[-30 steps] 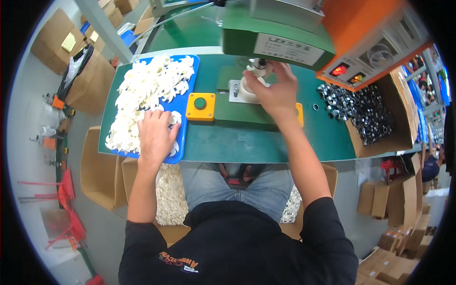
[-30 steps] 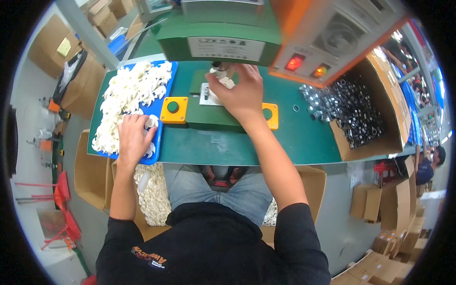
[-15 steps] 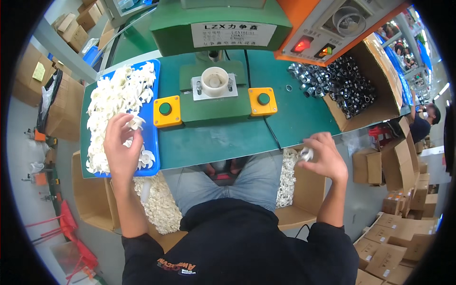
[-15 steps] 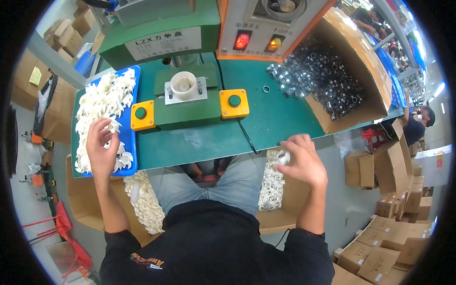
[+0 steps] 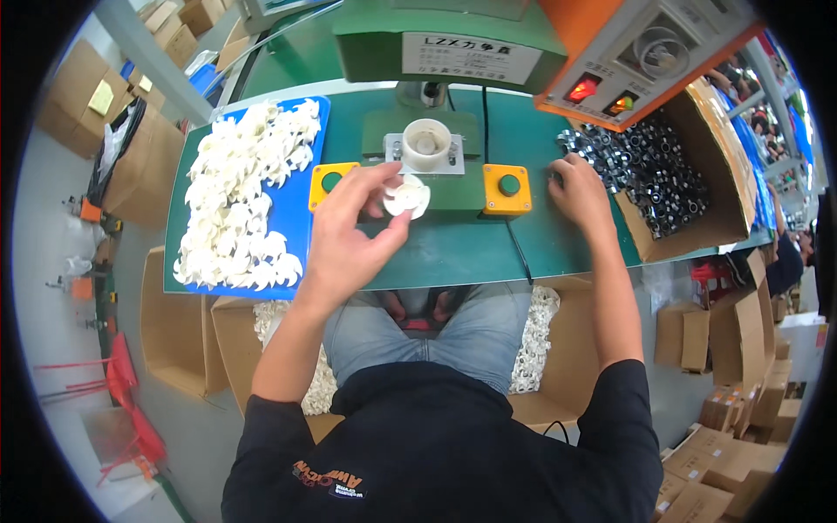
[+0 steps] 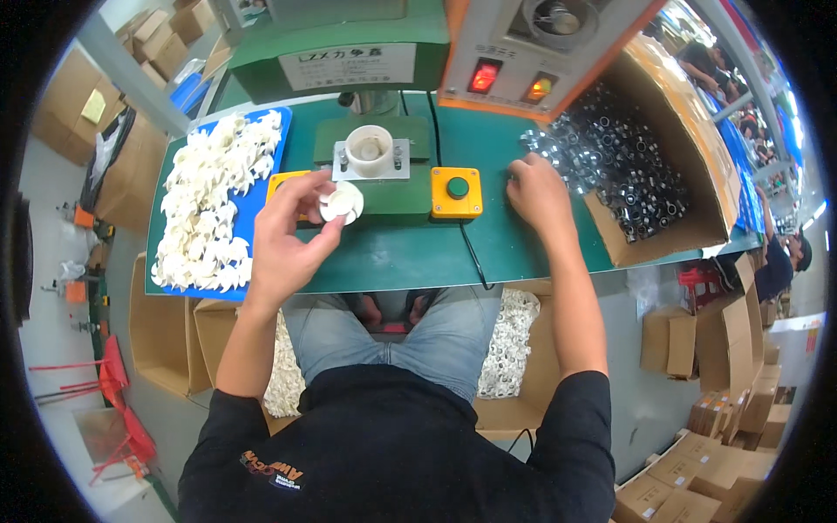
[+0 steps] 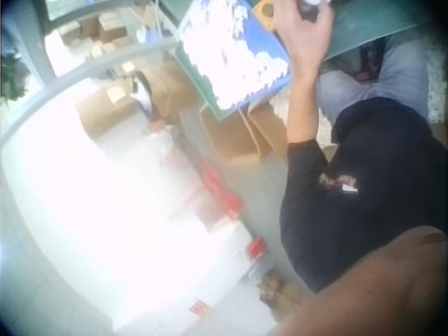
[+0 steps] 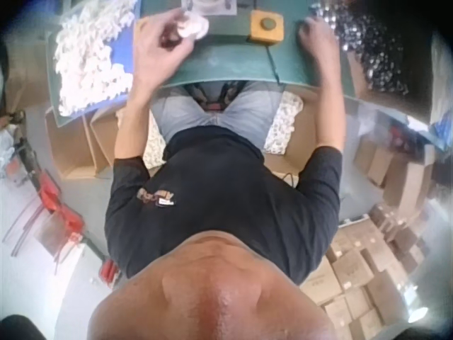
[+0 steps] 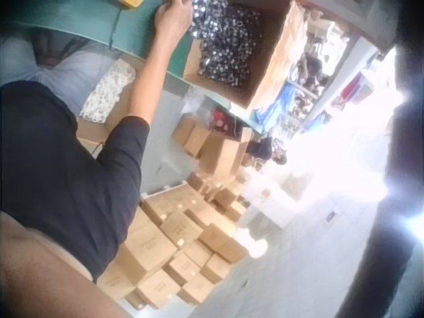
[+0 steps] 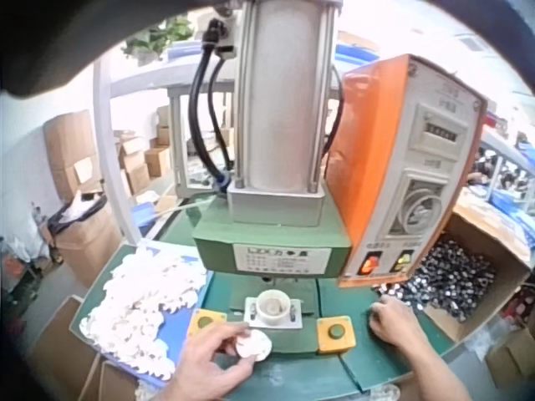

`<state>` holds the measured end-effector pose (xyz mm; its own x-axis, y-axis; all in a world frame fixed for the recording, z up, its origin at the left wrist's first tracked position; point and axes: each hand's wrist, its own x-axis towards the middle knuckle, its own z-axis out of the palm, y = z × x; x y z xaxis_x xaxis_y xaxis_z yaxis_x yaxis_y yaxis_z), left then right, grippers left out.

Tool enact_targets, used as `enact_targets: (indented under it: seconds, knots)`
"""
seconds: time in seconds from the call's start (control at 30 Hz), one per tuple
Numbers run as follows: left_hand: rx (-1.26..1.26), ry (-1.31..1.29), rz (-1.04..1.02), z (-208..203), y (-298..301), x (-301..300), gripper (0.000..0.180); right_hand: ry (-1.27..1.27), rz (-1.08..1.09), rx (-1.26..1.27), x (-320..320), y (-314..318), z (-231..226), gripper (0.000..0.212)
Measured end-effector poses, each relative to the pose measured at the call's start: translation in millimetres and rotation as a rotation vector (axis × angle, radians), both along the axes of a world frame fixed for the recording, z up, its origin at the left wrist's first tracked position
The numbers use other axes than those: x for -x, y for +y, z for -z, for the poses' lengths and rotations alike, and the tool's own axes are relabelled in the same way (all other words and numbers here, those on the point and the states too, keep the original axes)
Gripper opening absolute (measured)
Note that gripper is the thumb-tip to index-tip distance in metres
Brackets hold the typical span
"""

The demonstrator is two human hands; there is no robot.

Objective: The person fits a metal ring into a plastic impeller by hand, places the assembled component into a press machine, presses buttons to press the parts together, and removes the finished piece.

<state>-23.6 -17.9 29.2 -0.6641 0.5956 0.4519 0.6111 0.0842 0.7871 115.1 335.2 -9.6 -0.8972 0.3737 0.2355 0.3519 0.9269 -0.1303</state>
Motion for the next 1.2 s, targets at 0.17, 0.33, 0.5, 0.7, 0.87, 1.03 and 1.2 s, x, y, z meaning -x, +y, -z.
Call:
enact_targets:
  seconds: [0.17,0.33,0.5,0.7,0.87,1.03,1.2]
  knots:
    - [-0.068,0.004,0.017,4,7,-5,0.052,0.298,-0.056,0.508,-8,-51,-35,0.016]
    - [-0.068,0.033,0.123,6,17,-13,0.057,0.520,-0.586,0.768,-1,-121,-57,0.019]
    - [-0.081,0.072,0.153,2,23,-21,0.062,0.559,-0.676,0.528,17,-142,-55,0.021]
    - [-0.073,0.077,0.145,2,17,-22,0.063,0.565,-0.718,0.427,22,-146,-55,0.021]
    - [-0.075,0.059,0.152,2,15,-20,0.063,0.599,-0.739,0.431,25,-148,-54,0.021]
    - [-0.087,0.066,0.143,4,16,-20,0.061,0.599,-0.740,0.447,25,-147,-53,0.020]
    - [-0.073,0.068,0.140,3,21,-19,0.060,0.598,-0.733,0.435,25,-143,-52,0.020]
